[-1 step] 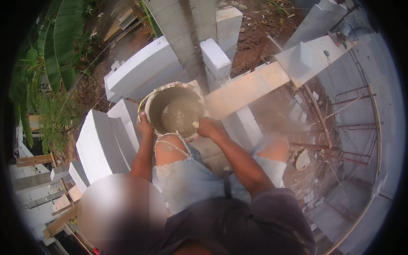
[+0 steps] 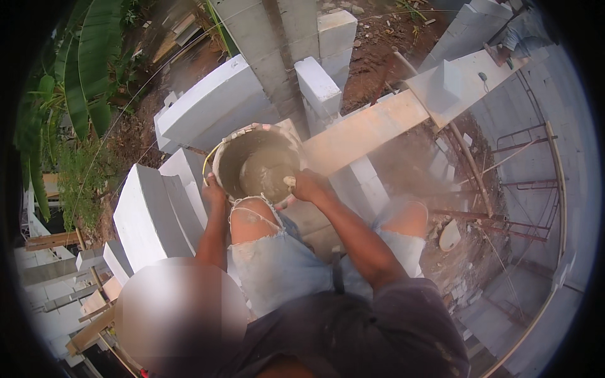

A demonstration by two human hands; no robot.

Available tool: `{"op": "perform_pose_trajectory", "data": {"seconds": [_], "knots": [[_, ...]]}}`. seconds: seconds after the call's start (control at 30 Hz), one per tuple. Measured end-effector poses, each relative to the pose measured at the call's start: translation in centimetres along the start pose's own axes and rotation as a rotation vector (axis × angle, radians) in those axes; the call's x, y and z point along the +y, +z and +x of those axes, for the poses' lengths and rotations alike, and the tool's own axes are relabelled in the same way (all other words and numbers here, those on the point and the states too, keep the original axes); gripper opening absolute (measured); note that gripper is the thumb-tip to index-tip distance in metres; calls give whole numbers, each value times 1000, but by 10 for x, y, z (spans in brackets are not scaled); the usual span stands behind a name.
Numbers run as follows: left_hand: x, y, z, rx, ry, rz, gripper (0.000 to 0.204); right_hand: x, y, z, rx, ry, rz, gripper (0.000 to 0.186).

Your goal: The person cuts a white block with a hand saw, then scoops mortar from a bucket with a trowel and spreads it on a wooden beam. They place the cut block onto the mortar and adjust its position. The scene shows an outdoor construction area with scattered blocks and scaffolding.

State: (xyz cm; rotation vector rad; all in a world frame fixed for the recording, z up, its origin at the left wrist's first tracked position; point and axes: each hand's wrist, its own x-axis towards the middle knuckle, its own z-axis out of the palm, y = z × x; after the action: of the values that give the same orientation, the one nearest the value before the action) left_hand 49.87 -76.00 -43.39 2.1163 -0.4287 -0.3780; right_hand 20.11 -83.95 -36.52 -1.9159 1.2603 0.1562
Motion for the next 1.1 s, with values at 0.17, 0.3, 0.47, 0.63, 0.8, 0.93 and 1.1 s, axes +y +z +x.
{"op": "perform_pose_trajectory", "data": {"seconds": [0.17,0.3,0.47,0.63,0.8,0.93,1.1], "knots": [[-89,-23,15,-83,-108,-56,41,8,-77,-35,201,-97,84,67],[-81,-39,-1,-404,-371,-333,42,11,-186,-106,302,-286,644,79],[-44,-73,-2,-598,-619,-593,61,-79,-293,-240,1030,-1110,416,104],[-38,-78,-36,-581,-633,-458,64,-85,-318,-290,1199,-1325,162,97],[-14,-119,-86,-508,-297,-283,69,-71,-319,-310,1301,-1344,128,90],[-6,-125,-109,-601,-129,-238,75,-72,-317,-309,1316,-1333,107,85],[15,-149,-159,-489,46,44,71,-62,-307,-315,1357,-1191,115,78]]}}
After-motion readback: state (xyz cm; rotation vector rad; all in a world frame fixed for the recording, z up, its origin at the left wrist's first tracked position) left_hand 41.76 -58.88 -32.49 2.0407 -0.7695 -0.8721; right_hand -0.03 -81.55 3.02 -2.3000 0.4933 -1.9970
